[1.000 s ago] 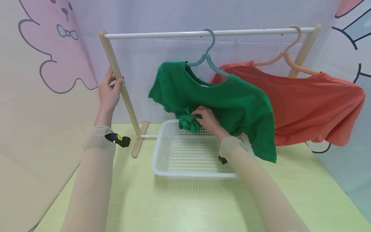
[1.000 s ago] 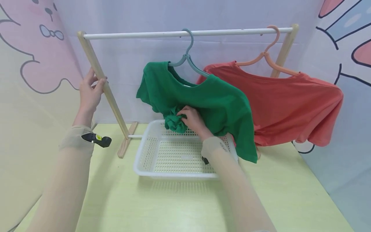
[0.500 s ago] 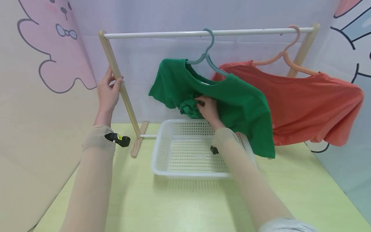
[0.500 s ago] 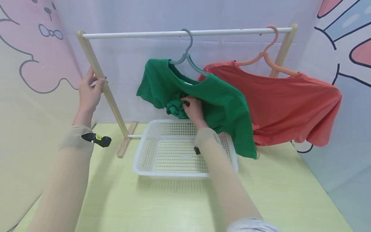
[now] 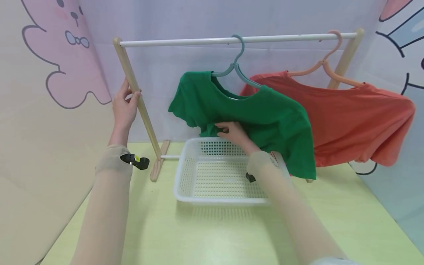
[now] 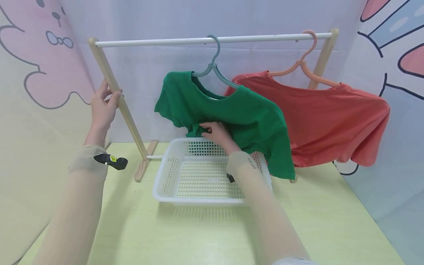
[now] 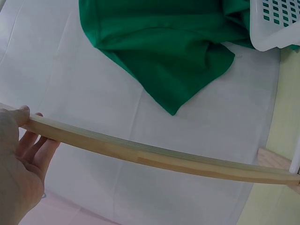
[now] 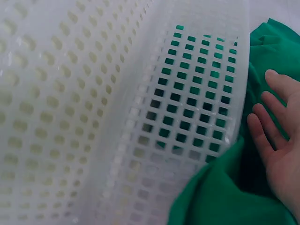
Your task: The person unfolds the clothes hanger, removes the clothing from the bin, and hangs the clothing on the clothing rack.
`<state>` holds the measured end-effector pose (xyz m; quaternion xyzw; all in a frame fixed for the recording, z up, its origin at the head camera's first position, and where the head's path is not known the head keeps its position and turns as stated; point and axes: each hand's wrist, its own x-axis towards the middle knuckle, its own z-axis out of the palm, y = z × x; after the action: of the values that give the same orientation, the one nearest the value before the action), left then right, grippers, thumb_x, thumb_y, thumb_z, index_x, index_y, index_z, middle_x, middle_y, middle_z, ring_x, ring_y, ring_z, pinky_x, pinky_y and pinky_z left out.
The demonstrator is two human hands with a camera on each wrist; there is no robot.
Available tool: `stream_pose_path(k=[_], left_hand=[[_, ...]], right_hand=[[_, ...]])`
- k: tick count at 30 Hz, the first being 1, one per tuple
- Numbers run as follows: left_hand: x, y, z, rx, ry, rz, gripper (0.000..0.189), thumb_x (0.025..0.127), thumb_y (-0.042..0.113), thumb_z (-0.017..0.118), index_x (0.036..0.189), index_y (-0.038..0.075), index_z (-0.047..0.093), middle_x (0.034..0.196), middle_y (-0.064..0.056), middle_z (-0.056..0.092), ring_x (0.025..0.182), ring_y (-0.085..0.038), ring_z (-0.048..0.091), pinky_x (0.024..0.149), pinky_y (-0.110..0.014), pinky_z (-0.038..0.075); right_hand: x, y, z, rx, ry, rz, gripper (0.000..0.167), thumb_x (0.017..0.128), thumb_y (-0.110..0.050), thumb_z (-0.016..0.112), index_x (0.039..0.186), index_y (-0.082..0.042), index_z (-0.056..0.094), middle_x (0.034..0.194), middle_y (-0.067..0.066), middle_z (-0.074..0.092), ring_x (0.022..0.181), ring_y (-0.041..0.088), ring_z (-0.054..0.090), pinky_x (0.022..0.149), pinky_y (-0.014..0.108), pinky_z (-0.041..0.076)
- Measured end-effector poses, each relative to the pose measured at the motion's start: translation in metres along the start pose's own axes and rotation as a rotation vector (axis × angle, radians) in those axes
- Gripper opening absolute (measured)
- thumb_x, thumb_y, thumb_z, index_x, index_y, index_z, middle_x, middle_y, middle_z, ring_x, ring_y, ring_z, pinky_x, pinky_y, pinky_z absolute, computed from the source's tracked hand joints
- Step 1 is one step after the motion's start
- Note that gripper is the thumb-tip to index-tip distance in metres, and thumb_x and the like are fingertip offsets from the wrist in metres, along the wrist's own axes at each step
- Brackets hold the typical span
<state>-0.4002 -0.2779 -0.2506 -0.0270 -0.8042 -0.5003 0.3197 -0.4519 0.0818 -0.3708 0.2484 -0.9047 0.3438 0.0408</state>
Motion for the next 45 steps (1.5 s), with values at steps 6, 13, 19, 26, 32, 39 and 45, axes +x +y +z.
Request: stream_pose_path(k=[6, 13, 19, 26, 32, 39, 45], left_hand=[[-0.002, 0.003, -0.003, -0.002, -0.002, -0.022, 0.058, 0.102, 0.019, 0.053, 0.149, 0.047, 0.032, 0.132, -0.011, 0.059, 0.105, -0.012, 0.067, 0.101, -0.032, 0.053], [-0.003, 0.004, -0.006, 0.000, -0.004, -0.011, 0.058, 0.102, 0.019, 0.053, 0.149, 0.047, 0.032, 0.134, -0.009, 0.057, 0.102, -0.005, 0.064, 0.100, -0.029, 0.053], [-0.002, 0.002, -0.008, -0.017, 0.018, 0.011, 0.058, 0.101, 0.017, 0.054, 0.147, 0.048, 0.036, 0.122, -0.002, 0.062, 0.100, -0.004, 0.065, 0.095, -0.024, 0.055], [-0.002, 0.003, -0.007, -0.005, 0.012, 0.003, 0.059, 0.101, 0.015, 0.053, 0.149, 0.046, 0.035, 0.131, -0.015, 0.061, 0.103, -0.008, 0.066, 0.099, -0.030, 0.054], [-0.002, 0.003, -0.004, -0.009, 0.008, 0.000, 0.058, 0.101, 0.017, 0.054, 0.148, 0.047, 0.036, 0.130, -0.012, 0.061, 0.098, -0.005, 0.067, 0.098, -0.029, 0.055], [-0.001, 0.004, -0.001, -0.024, 0.001, -0.004, 0.058, 0.101, 0.017, 0.053, 0.148, 0.046, 0.035, 0.133, -0.009, 0.058, 0.104, -0.005, 0.064, 0.100, -0.030, 0.053], [0.000, 0.002, 0.002, -0.018, -0.005, 0.002, 0.058, 0.102, 0.017, 0.053, 0.148, 0.048, 0.035, 0.134, -0.011, 0.057, 0.109, -0.009, 0.064, 0.101, -0.031, 0.053]], right_hand=[[-0.019, -0.006, -0.023, -0.065, -0.017, -0.037, 0.041, 0.094, -0.020, 0.068, 0.133, -0.010, 0.062, 0.130, 0.015, 0.062, 0.100, 0.028, 0.064, 0.089, 0.042, 0.053], [-0.049, -0.010, -0.047, -0.112, -0.169, 0.071, 0.043, 0.093, -0.016, 0.069, 0.133, -0.004, 0.059, 0.101, 0.016, 0.065, 0.071, 0.031, 0.067, 0.063, 0.034, 0.056], [-0.061, -0.003, -0.061, -0.257, -0.237, 0.121, 0.054, 0.090, -0.015, 0.071, 0.139, -0.001, 0.053, 0.098, 0.016, 0.069, 0.083, 0.027, 0.066, 0.075, 0.037, 0.055], [-0.061, 0.017, -0.075, -0.285, -0.194, 0.121, 0.055, 0.090, -0.011, 0.071, 0.139, 0.004, 0.052, 0.118, 0.023, 0.064, 0.111, 0.036, 0.060, 0.098, 0.049, 0.050], [-0.067, 0.031, -0.097, -0.259, -0.235, 0.207, 0.061, 0.094, -0.014, 0.064, 0.148, 0.000, 0.040, 0.148, 0.027, 0.043, 0.137, 0.043, 0.042, 0.111, 0.056, 0.040], [-0.075, 0.048, -0.114, -0.320, -0.249, 0.219, 0.060, 0.092, -0.014, 0.066, 0.144, 0.006, 0.044, 0.144, 0.031, 0.047, 0.133, 0.046, 0.045, 0.110, 0.057, 0.040], [-0.085, 0.047, -0.112, -0.343, -0.259, 0.213, 0.054, 0.094, -0.014, 0.065, 0.141, 0.005, 0.048, 0.137, 0.030, 0.055, 0.128, 0.045, 0.050, 0.108, 0.054, 0.043]])
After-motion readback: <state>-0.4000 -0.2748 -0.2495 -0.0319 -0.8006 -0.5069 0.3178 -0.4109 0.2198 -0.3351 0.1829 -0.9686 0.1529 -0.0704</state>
